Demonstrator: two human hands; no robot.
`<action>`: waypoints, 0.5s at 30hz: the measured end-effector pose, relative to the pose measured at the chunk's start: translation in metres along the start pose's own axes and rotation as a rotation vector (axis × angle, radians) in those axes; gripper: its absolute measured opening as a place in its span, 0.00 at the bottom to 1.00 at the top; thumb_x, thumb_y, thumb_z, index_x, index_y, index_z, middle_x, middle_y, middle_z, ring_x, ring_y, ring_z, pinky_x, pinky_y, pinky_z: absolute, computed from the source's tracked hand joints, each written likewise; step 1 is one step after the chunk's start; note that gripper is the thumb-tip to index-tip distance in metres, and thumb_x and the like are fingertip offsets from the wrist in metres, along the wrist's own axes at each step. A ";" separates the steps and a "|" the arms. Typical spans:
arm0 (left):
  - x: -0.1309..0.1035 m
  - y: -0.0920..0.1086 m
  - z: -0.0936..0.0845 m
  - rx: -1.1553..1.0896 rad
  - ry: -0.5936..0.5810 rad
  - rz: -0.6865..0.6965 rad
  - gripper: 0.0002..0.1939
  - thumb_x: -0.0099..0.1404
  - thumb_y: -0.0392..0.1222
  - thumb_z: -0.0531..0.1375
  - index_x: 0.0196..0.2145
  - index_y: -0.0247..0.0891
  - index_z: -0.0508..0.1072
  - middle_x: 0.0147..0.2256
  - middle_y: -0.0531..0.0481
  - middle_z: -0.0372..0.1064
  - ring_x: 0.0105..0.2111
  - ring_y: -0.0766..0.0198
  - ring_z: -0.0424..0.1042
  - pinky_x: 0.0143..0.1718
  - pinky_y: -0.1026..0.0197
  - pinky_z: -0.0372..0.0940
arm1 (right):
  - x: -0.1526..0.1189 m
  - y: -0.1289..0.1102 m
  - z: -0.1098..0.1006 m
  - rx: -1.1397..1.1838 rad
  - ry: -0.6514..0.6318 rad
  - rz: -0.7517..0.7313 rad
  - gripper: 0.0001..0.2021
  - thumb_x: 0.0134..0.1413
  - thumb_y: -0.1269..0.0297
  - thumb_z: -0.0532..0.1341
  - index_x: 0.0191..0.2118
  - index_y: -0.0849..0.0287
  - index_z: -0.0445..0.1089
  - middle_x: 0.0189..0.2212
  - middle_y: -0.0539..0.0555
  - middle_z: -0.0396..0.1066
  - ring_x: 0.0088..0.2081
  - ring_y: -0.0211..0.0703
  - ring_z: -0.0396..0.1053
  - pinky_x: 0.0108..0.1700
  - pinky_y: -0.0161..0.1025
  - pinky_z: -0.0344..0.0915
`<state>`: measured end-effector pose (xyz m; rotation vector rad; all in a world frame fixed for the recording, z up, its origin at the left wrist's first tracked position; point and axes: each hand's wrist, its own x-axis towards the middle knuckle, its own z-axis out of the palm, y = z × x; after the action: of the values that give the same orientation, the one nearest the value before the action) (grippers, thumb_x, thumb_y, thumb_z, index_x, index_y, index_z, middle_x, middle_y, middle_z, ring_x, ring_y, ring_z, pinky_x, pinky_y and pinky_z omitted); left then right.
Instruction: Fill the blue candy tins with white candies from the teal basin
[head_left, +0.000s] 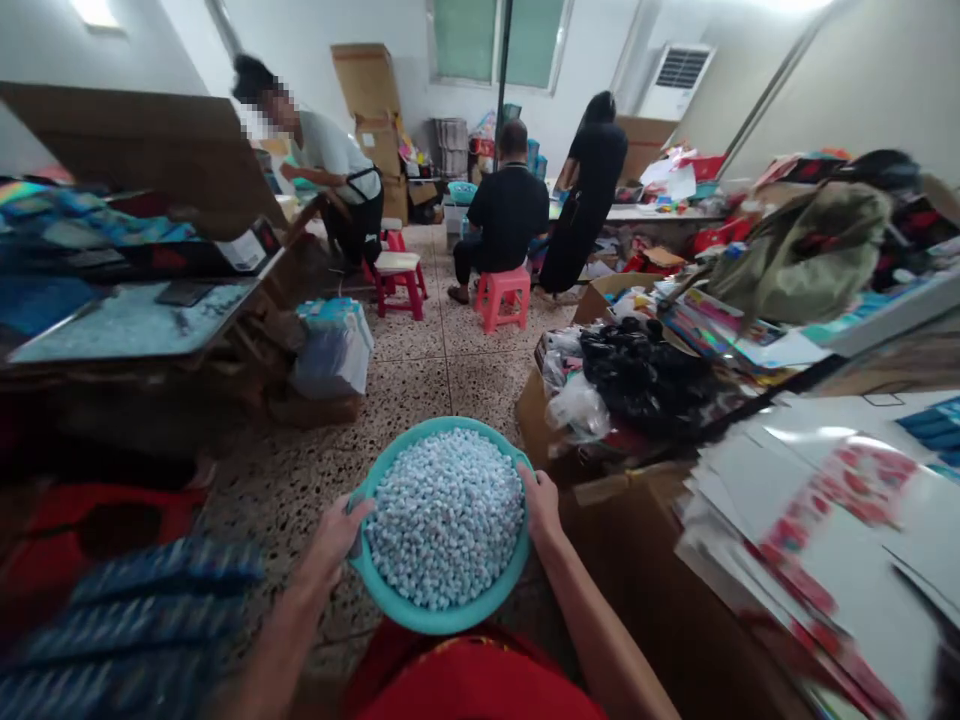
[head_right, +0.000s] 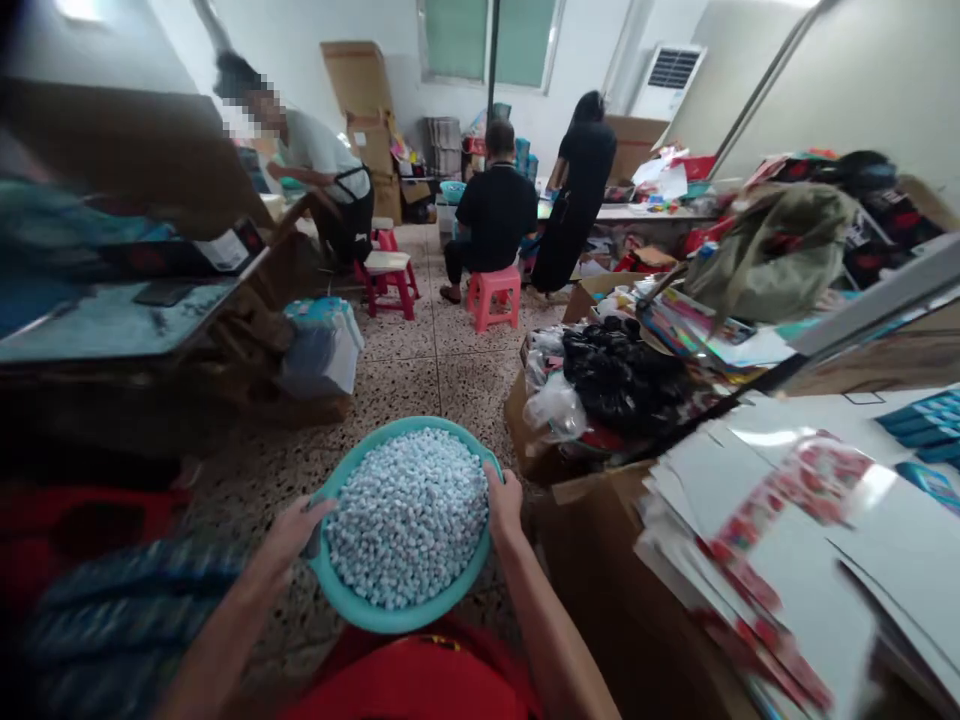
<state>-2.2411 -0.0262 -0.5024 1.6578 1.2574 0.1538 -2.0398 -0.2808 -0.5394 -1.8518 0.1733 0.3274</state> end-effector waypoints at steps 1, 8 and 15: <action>0.036 0.021 0.004 0.020 -0.011 0.007 0.18 0.46 0.51 0.61 0.32 0.36 0.74 0.31 0.46 0.75 0.33 0.54 0.72 0.33 0.59 0.66 | 0.026 -0.011 0.019 0.008 0.020 0.010 0.23 0.38 0.40 0.61 0.21 0.58 0.60 0.20 0.45 0.56 0.27 0.36 0.52 0.29 0.34 0.53; 0.265 0.180 0.059 0.114 -0.179 0.062 0.21 0.47 0.52 0.61 0.34 0.33 0.75 0.33 0.46 0.75 0.35 0.55 0.72 0.34 0.60 0.66 | 0.207 -0.089 0.108 0.084 0.191 0.091 0.24 0.37 0.39 0.61 0.20 0.57 0.58 0.19 0.44 0.54 0.27 0.36 0.51 0.29 0.34 0.52; 0.470 0.315 0.160 0.192 -0.291 0.138 0.20 0.47 0.52 0.61 0.34 0.35 0.74 0.32 0.47 0.75 0.35 0.55 0.73 0.33 0.61 0.66 | 0.416 -0.138 0.172 0.131 0.319 0.132 0.22 0.37 0.42 0.62 0.21 0.58 0.60 0.19 0.44 0.57 0.27 0.36 0.53 0.30 0.33 0.54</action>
<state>-1.7268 0.2555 -0.5470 1.8561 0.9619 -0.1262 -1.6287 -0.0561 -0.5895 -1.7566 0.5260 0.1056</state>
